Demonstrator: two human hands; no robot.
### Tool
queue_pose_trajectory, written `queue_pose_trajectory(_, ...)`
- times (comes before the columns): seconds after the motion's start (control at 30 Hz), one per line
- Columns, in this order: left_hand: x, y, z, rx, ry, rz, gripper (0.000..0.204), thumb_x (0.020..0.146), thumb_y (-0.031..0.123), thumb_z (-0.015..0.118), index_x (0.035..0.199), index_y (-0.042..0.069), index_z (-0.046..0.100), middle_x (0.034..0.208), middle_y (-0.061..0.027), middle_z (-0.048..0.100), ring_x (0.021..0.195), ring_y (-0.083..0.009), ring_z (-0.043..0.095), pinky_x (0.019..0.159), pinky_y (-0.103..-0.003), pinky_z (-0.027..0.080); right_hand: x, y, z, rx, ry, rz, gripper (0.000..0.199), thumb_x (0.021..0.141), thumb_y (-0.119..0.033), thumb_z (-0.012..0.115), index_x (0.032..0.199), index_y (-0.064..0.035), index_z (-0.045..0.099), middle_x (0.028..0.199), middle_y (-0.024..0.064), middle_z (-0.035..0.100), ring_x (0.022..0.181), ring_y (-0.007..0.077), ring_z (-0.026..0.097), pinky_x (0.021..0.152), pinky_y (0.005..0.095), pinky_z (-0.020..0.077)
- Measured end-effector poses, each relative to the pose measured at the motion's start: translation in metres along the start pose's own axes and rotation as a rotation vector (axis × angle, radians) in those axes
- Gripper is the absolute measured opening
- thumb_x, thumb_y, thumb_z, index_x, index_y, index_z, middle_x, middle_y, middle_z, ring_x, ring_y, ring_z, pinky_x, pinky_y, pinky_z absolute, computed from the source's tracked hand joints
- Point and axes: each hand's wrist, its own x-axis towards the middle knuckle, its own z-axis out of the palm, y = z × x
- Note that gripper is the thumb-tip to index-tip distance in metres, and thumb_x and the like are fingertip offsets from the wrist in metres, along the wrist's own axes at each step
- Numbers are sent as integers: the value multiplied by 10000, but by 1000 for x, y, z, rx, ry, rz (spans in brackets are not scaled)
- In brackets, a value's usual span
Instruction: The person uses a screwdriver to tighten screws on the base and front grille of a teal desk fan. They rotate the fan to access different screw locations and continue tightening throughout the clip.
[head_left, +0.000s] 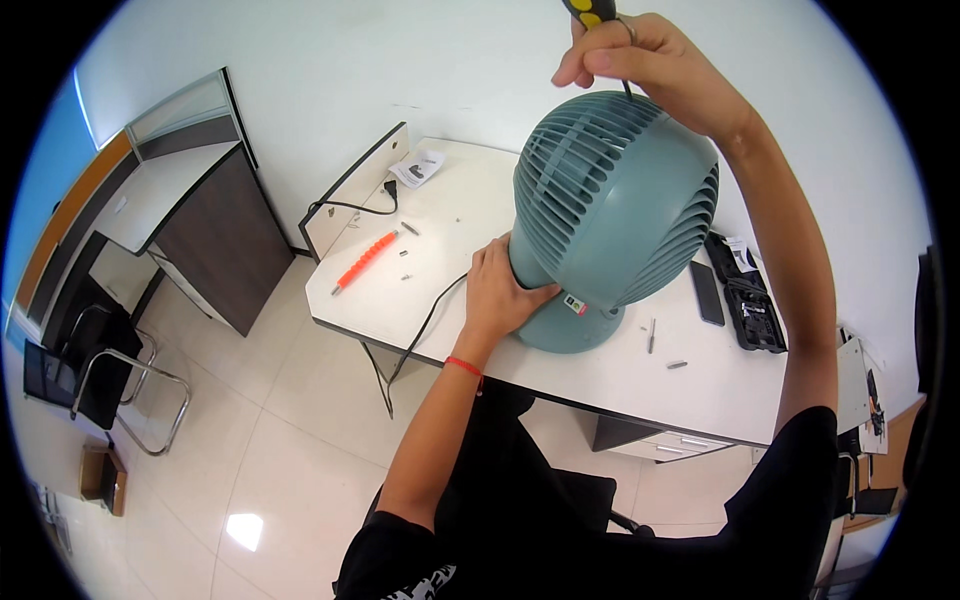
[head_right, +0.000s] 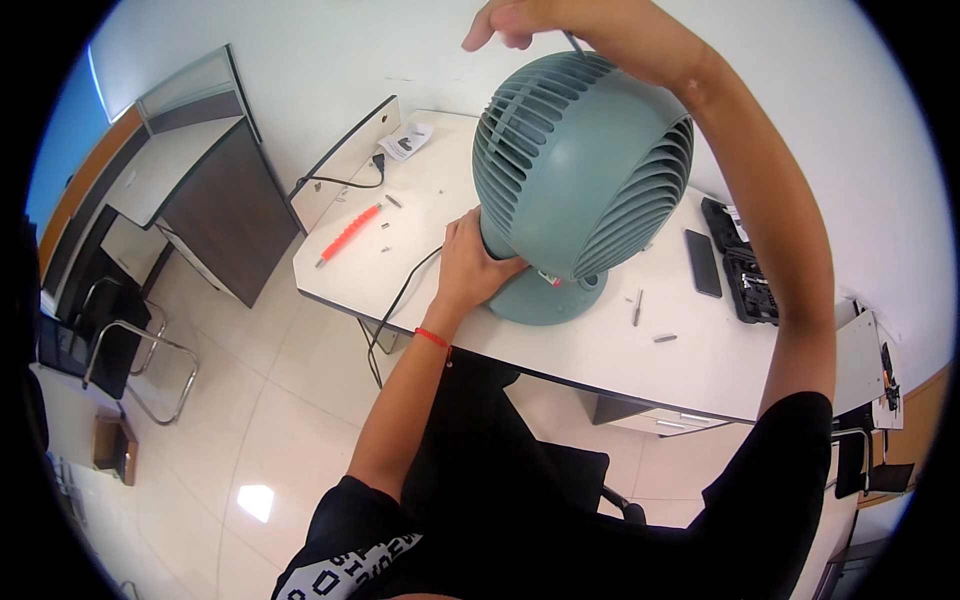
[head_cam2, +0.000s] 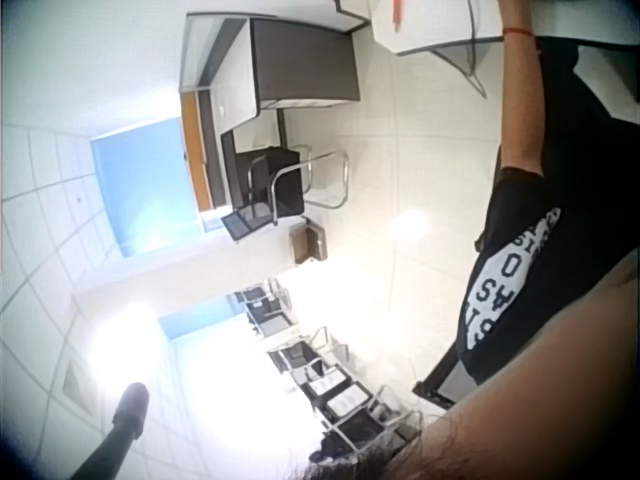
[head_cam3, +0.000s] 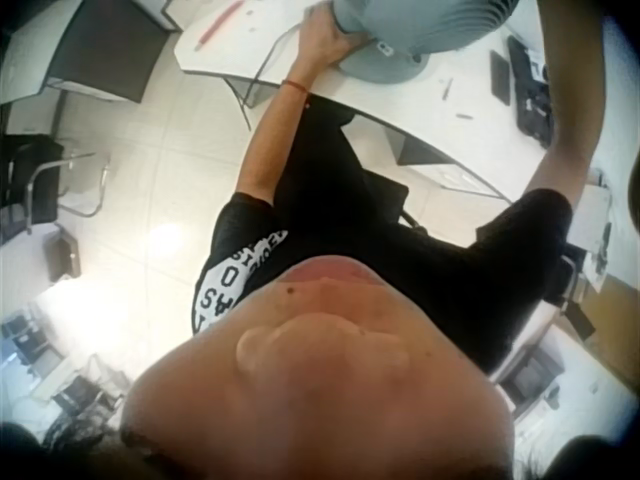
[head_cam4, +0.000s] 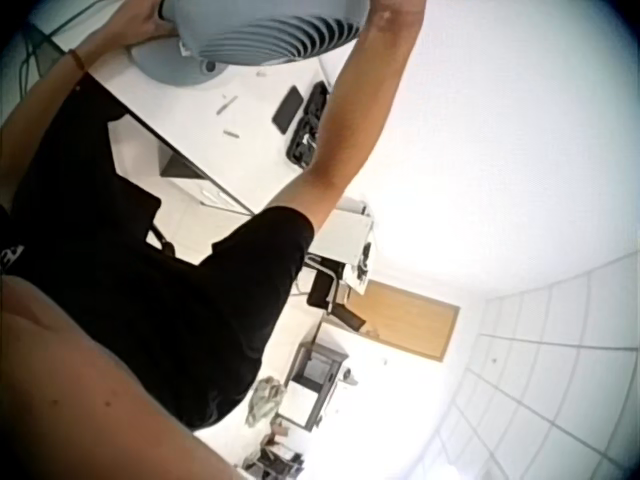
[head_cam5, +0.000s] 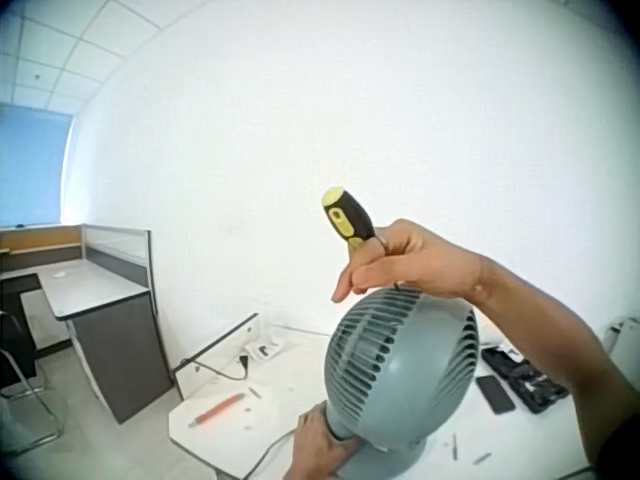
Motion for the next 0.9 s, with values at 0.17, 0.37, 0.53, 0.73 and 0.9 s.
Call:
queue_pose_trajectory(0.17, -1, 0, 1, 23, 45, 25, 990, 715, 422, 974, 1489, -20, 543, 1343, -176, 659, 1308, -407, 559, 1129, -493, 467, -9, -31, 9, -33, -104, 69, 298, 1030, -369, 711, 1030, -125, 882, 925, 45, 694, 957, 169, 667, 935, 348, 513)
queue_pose_trajectory(0.37, 0, 1, 0, 14, 7, -19, 1002, 710, 444, 981, 1486, -21, 551, 1360, -181, 661, 1336, -403, 550, 1145, -485, 467, -15, -53, 33, -200, -121, -14, 270, 1015, -336, 743, 1034, -97, 868, 1087, 62, 674, 1041, 194, 623, 980, 377, 485)
queue_pose_trajectory(0.53, 0, 3, -1, 12, 2, -45, 1015, 696, 453, 988, 1480, -27, 559, 1367, -184, 664, 1342, -403, 548, 1145, -484, 473, -22, -59, 47, -128, -35, -63, 240, 995, -298, 755, 1005, -92, 876, 1088, 73, 687, 1060, 220, 634, 1003, 419, 486)
queue_pose_trajectory(0.73, 1, -1, 1, 5, 15, -37, 1015, 683, 443, 994, 1473, -33, 568, 1375, -194, 663, 1340, -405, 552, 1141, -488, 479, -32, -43, 26, -159, 108, 42, 245, 1049, -249, 691, 1175, -122, 859, 1054, 41, 684, 1031, 163, 634, 971, 350, 500)
queue_pose_trajectory(0.9, 4, -9, 3, -87, -20, -18, 1062, 668, 466, 999, 1475, -60, 552, 1428, -262, 627, 1369, -434, 540, 1161, -497, 463, -63, -28, -26, -13, 471, -282, 440, 1109, -135, 575, 1532, -30, 635, 1438, 173, 688, 1068, 199, 674, 1087, 386, 518)
